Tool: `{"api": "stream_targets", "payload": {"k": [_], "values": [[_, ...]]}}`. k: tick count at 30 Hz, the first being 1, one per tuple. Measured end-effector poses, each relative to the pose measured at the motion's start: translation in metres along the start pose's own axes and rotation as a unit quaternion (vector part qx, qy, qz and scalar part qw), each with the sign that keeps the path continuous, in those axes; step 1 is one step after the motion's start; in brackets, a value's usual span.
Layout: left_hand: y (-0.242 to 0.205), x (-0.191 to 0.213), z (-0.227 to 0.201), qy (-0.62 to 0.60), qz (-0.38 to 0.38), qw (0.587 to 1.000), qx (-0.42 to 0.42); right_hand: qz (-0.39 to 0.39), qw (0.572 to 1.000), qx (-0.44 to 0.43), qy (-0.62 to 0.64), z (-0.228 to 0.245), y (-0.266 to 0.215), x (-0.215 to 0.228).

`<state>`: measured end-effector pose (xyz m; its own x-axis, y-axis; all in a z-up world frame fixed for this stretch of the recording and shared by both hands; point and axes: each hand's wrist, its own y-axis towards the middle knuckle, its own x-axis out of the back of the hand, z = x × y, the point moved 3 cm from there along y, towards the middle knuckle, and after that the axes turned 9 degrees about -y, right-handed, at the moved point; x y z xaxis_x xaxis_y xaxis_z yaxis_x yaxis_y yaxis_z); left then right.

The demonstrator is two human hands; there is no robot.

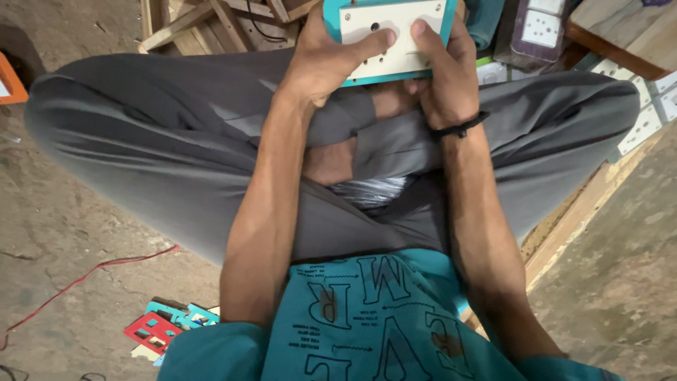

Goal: The person sits on the floor and assembles electrical socket units into wooden frames. They use a power drill to secure the sockets and a screwdriver to connect internal wires. The person handles multiple wooden frames, socket plates, and wiring components.

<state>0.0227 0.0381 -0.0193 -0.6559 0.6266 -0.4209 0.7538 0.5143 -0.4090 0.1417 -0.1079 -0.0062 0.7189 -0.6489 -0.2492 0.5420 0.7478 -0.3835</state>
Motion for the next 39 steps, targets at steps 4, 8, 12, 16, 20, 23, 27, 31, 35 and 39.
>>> {"api": "stream_targets", "payload": {"k": [4,8,12,16,20,23,27,31,35,39], "values": [[-0.001,0.005,-0.001,-0.061,0.013,0.998,-0.007,0.042,0.999,0.027,-0.015,0.006,-0.004,-0.001],[-0.001,0.009,-0.008,-0.077,0.011,0.997,-0.012,0.061,0.996,0.050,-0.038,0.010,-0.004,-0.004],[0.001,0.006,-0.009,-0.086,0.015,0.996,-0.003,0.040,0.997,0.038,-0.055,0.012,-0.005,-0.002],[0.001,0.011,0.002,-0.105,0.019,0.994,-0.002,0.044,0.998,-0.003,0.036,0.012,-0.003,0.004],[0.006,0.018,0.012,-0.231,-0.031,0.972,-0.011,0.049,0.998,0.030,0.021,0.011,-0.004,0.009],[0.007,0.015,0.004,-0.162,-0.105,0.978,-0.077,0.048,0.997,0.066,0.002,0.009,-0.007,0.008],[-0.024,-0.010,-0.018,0.079,-0.166,0.956,-0.227,-0.027,0.930,0.246,-0.271,0.025,-0.017,-0.007],[-0.044,-0.012,-0.009,-0.183,-0.119,0.975,-0.048,-0.038,0.838,0.368,-0.400,0.049,-0.036,-0.036],[-0.048,0.004,-0.012,-0.461,0.015,0.886,-0.050,0.048,0.803,0.382,-0.455,0.067,-0.056,-0.067],[-0.043,0.013,-0.021,-0.493,0.014,0.868,-0.057,0.071,0.825,0.375,-0.416,0.090,-0.061,-0.081]]}}
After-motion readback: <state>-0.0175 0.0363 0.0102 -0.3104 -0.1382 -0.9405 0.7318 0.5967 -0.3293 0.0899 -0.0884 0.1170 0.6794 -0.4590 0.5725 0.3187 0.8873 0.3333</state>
